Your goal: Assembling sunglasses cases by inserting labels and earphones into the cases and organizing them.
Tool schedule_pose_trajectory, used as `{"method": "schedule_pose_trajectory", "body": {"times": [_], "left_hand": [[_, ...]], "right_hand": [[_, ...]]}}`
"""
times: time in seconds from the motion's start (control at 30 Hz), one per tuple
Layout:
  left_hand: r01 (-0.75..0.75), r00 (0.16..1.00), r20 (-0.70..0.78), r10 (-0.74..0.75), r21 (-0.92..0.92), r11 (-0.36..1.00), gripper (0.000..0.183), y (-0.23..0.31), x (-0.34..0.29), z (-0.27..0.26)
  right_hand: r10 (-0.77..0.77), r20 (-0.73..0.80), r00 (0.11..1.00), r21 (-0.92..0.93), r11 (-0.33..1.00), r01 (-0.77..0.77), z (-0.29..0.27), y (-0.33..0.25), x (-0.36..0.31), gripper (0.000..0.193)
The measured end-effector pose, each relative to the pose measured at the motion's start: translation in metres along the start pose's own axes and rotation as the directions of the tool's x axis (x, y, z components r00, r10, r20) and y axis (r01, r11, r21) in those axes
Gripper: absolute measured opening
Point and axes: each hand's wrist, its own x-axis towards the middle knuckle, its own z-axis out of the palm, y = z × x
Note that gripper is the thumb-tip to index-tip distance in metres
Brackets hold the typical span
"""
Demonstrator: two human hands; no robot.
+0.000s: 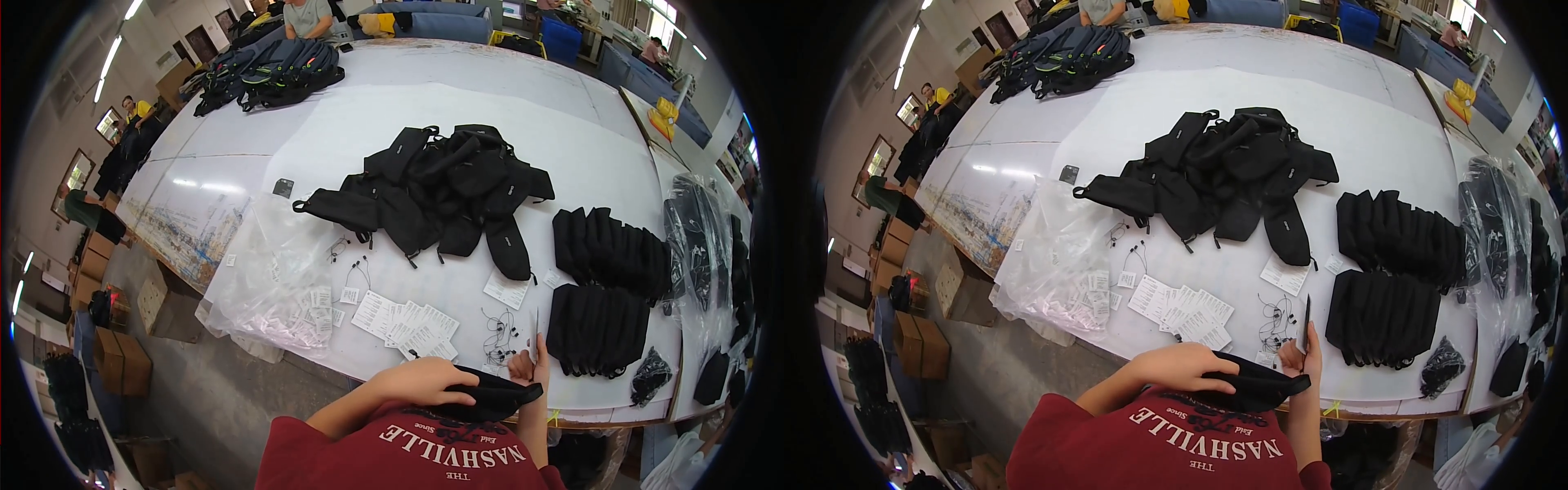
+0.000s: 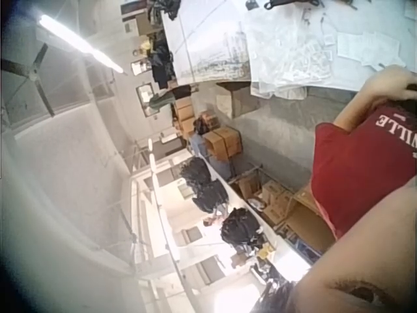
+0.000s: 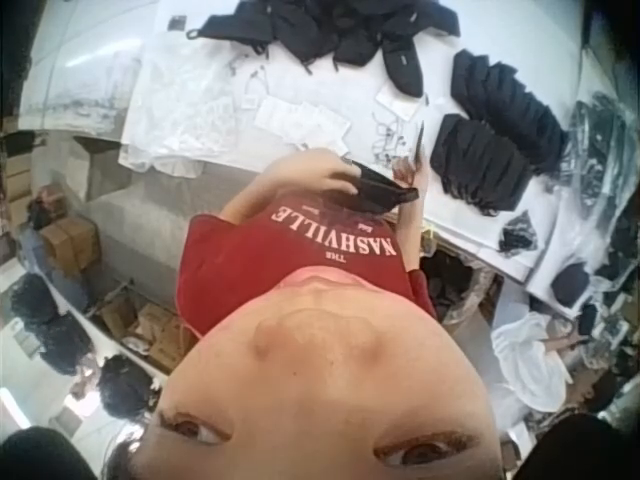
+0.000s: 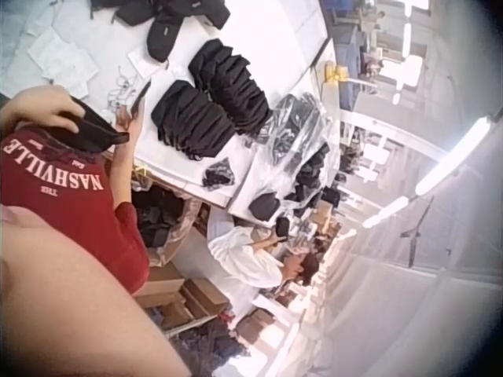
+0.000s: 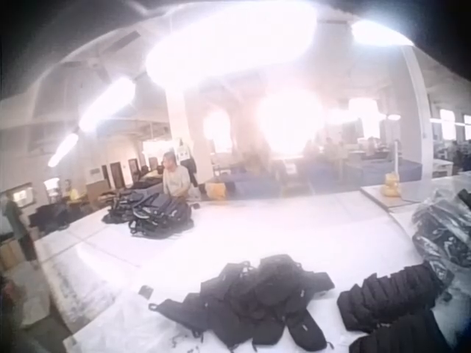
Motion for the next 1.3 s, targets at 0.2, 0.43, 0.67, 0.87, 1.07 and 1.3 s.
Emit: {"method": "schedule_pose_trajectory", "body": {"times": [0.2, 0.43, 0.67, 0.87, 1.07, 1.3], "left_hand": [[-0.096, 0.965, -0.234, 0.118, 0.103, 0.99, 0.022, -0.021, 0.006, 0.004], [-0.175, 0.945, -0.231, 0.232, 0.245, 0.954, 0.019, -0.025, 0.015, 0.01], [0.01, 0.998, 0.065, -0.001, -0.145, 0.989, 0.031, -0.057, 0.031, -0.003], [0.111, 0.655, -0.745, 0.121, 0.254, 0.961, 0.037, -0.153, 0.078, -0.01], [0.079, 0.865, -0.471, 0.175, 0.471, 0.879, 0.056, -0.165, 0.132, 0.023], [-0.045, 0.874, -0.388, 0.294, 0.537, 0.842, 0.046, -0.163, 0.159, 0.026]], "right_hand": [[-0.259, 0.411, 0.874, -0.802, 0.354, 0.482, 0.051, -0.053, -0.045, 0.035], [0.23, 0.328, 0.916, -0.855, -0.341, 0.391, 0.065, -0.037, -0.063, 0.025], [0.274, 0.304, 0.913, -0.933, -0.11, 0.343, 0.061, -0.039, -0.07, 0.027], [0.316, 0.284, 0.905, -0.924, -0.163, 0.347, 0.054, -0.038, -0.071, 0.032], [0.267, 0.301, 0.915, -0.93, -0.129, 0.344, 0.051, -0.035, -0.076, 0.031], [0.194, 0.331, 0.923, -0.918, -0.159, 0.363, 0.041, -0.036, -0.08, 0.032]]}}
